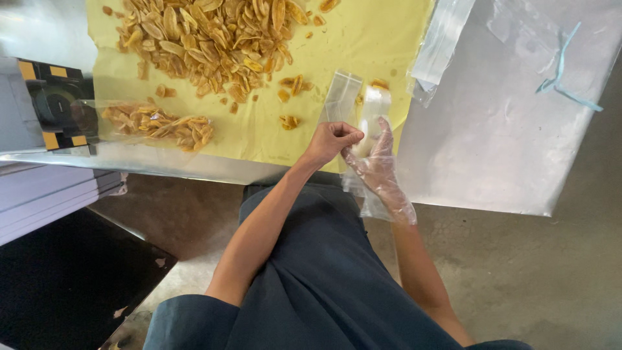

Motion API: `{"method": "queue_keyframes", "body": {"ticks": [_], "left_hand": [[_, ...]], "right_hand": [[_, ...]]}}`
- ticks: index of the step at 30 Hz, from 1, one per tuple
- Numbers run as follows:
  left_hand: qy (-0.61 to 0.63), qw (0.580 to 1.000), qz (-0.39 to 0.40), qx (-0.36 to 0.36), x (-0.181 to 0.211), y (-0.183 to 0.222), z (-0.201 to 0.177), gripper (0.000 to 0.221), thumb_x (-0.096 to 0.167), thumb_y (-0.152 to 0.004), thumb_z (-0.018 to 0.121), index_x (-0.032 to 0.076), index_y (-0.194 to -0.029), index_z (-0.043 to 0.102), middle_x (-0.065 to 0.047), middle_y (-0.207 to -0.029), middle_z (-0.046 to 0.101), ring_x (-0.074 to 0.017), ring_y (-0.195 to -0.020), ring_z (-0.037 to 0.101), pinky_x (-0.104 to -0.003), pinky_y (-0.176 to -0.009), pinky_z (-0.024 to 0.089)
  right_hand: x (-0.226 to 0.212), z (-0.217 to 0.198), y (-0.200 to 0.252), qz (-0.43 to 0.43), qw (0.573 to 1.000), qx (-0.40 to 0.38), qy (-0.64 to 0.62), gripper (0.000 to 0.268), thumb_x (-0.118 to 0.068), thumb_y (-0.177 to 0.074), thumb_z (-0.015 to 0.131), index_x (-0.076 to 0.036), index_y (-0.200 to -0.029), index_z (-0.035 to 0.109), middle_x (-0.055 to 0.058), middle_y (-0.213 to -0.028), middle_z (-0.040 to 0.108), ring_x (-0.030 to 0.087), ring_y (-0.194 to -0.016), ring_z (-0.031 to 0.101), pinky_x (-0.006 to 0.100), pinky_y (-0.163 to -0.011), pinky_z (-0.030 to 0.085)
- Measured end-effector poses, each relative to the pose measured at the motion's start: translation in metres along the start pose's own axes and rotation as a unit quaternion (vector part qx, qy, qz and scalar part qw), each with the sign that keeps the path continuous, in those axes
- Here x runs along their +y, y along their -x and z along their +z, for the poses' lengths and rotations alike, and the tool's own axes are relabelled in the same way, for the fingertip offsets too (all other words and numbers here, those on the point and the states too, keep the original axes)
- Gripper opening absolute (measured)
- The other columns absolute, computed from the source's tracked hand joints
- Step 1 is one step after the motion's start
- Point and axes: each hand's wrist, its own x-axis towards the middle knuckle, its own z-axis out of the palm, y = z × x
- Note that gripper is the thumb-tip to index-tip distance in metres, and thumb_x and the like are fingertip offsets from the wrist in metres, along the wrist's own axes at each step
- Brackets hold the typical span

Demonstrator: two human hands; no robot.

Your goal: The person scoops dried banana chips from a large pile on a yellow sheet into small clear plastic bags. They then place the filled bags onto a digital scale to weigh them before moving them aside.

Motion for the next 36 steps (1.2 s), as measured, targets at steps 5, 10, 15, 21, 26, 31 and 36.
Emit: {"method": "queue_keyframes", "body": {"ticks": [5,10,15,21,26,31,36], "left_hand": [[0.088,0.994,0.003,-0.069,-0.019,-0.005,-0.007,0.018,0.018,-0.092,0.078,0.001,-0.098,0.075,0.0,-0.085,0.071,-0.007,-0.076,0.062,-0.023,-0.069,0.052],[0.116,0.987,-0.013,-0.113,-0.026,-0.006,-0.007,0.019,0.02,-0.093,0.079,0.003,-0.097,0.072,0.002,-0.085,0.066,-0.0067,-0.076,0.057,-0.023,-0.066,0.047],[0.153,0.977,-0.021,-0.144,-0.016,-0.004,-0.001,0.023,0.023,-0.093,0.078,0.003,-0.103,0.074,0.003,-0.085,0.066,-0.0063,-0.076,0.057,-0.023,-0.069,0.048],[0.129,0.98,-0.041,-0.145,-0.003,0.004,0.002,0.027,0.023,-0.091,0.079,0.004,-0.109,0.071,0.005,-0.089,0.067,-0.0036,-0.079,0.057,-0.02,-0.07,0.047],[0.096,0.987,-0.017,-0.13,0.003,0.007,0.003,0.023,0.02,-0.099,0.07,0.002,-0.113,0.069,0.002,-0.091,0.066,-0.0065,-0.08,0.059,-0.022,-0.074,0.051],[0.106,0.992,0.07,-0.006,0.016,0.012,-0.012,0.01,0.015,-0.106,0.054,0.005,-0.107,0.051,0.0,-0.095,0.065,-0.0091,-0.081,0.062,-0.026,-0.073,0.054],[-0.135,0.966,0.172,0.141,0.04,0.033,-0.022,0.016,0.003,-0.1,0.062,0.004,-0.107,0.047,-0.005,-0.086,0.06,-0.0115,-0.073,0.061,-0.03,-0.066,0.056]], "right_hand": [[-0.012,-0.015,0.001,0.029,0.997,-0.046,-0.051,0.105,-0.022,-0.086,0.087,-0.004,-0.161,0.015,0.019,-0.145,0.04,0.028,-0.129,0.047,0.044,-0.108,0.044],[-0.019,-0.015,0.005,0.063,0.991,-0.062,-0.1,0.105,-0.018,-0.084,0.083,-0.011,-0.162,0.013,0.013,-0.128,0.047,0.024,-0.119,0.05,0.041,-0.102,0.047],[-0.019,-0.015,0.006,0.102,0.982,-0.082,-0.133,0.102,-0.017,-0.085,0.08,-0.015,-0.162,0.014,0.009,-0.123,0.048,0.02,-0.111,0.053,0.038,-0.098,0.049],[-0.021,-0.014,0.012,0.1,0.958,-0.077,-0.256,0.097,-0.012,-0.088,0.077,-0.017,-0.163,0.015,0.009,-0.127,0.046,0.019,-0.117,0.052,0.036,-0.103,0.048],[-0.003,-0.011,0.008,0.169,0.951,-0.059,-0.254,0.094,-0.011,-0.085,0.07,-0.021,-0.162,0.017,0.009,-0.128,0.046,0.02,-0.111,0.054,0.038,-0.092,0.052],[0.037,-0.01,-0.008,0.209,0.918,0.064,-0.331,0.087,-0.018,-0.09,0.069,-0.014,-0.164,0.023,0.019,-0.131,0.048,0.027,-0.107,0.054,0.044,-0.086,0.048],[0.035,-0.02,-0.019,0.02,0.994,0.063,0.084,0.085,-0.035,-0.097,0.083,-0.001,-0.154,0.031,0.027,-0.15,0.042,0.04,-0.139,0.042,0.05,-0.117,0.037]]}}
